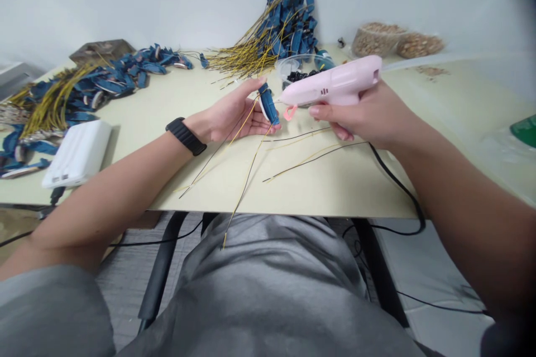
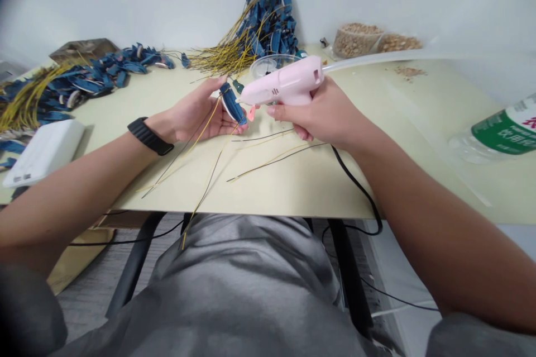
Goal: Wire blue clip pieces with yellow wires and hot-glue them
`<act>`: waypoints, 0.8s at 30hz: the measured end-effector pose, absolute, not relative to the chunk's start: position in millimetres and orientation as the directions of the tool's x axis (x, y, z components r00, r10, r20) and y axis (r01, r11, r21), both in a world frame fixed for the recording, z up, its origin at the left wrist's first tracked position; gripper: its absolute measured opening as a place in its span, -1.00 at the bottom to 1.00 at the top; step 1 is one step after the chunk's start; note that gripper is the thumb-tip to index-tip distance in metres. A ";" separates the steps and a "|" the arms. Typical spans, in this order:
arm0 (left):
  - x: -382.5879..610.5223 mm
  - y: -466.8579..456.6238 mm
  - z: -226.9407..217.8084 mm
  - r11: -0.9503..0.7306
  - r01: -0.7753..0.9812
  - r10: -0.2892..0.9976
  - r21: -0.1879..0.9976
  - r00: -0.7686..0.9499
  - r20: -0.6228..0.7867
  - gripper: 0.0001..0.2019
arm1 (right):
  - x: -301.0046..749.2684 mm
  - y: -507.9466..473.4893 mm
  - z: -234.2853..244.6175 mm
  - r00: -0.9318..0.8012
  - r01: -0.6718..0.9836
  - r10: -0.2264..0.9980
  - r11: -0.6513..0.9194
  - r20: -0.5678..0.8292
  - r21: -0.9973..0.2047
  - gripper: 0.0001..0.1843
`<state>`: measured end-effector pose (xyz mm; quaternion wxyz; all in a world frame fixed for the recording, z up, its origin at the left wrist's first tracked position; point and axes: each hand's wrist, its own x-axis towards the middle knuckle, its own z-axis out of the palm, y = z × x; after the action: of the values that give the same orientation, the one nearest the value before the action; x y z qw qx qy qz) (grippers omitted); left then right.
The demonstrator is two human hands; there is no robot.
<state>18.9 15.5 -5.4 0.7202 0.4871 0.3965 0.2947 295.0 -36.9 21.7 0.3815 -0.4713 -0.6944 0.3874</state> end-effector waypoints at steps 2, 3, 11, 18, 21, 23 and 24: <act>18.7 16.1 -5.5 0.348 -0.029 0.817 0.937 0.500 -0.288 -0.10 | 298.6 -35.8 23.4 -0.248 0.301 0.950 0.259 0.187 -0.918 -0.82; 18.1 16.6 -6.2 0.352 -0.035 0.820 0.935 0.493 -0.290 -0.12 | 302.1 -34.5 24.8 -0.227 0.259 0.951 0.265 0.208 -0.929 -0.83; 10.2 24.1 -18.4 0.368 -0.121 0.809 0.922 0.531 -0.253 -0.25 | 368.1 -25.1 39.0 0.276 0.360 0.925 0.150 0.259 -0.921 -0.79; 6.3 28.1 -19.7 0.375 -0.119 0.790 0.919 0.561 -0.249 -0.26 | 414.2 -30.1 5.5 0.597 0.570 0.783 -0.263 0.172 -0.779 -0.80; 3.2 28.0 -21.1 0.379 -0.142 0.769 0.915 0.598 -0.226 -0.26 | 422.7 -28.2 -9.1 0.589 0.590 0.792 -0.285 0.161 -0.756 -0.89; 0.6 28.0 -22.5 0.383 -0.161 0.751 0.910 0.628 -0.205 -0.27 | 427.1 -26.8 -13.4 0.579 0.595 0.805 -0.312 0.126 -0.740 -0.90; -0.9 28.1 -23.2 0.388 -0.173 0.742 0.905 0.641 -0.195 -0.27 | 429.1 -26.5 -13.8 0.576 0.606 0.810 -0.334 0.109 -0.722 -0.91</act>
<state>-0.9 28.1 -23.2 0.7755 0.4682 0.3040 0.2951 429.1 -26.5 -13.8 0.3738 -0.8053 -0.4395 0.1366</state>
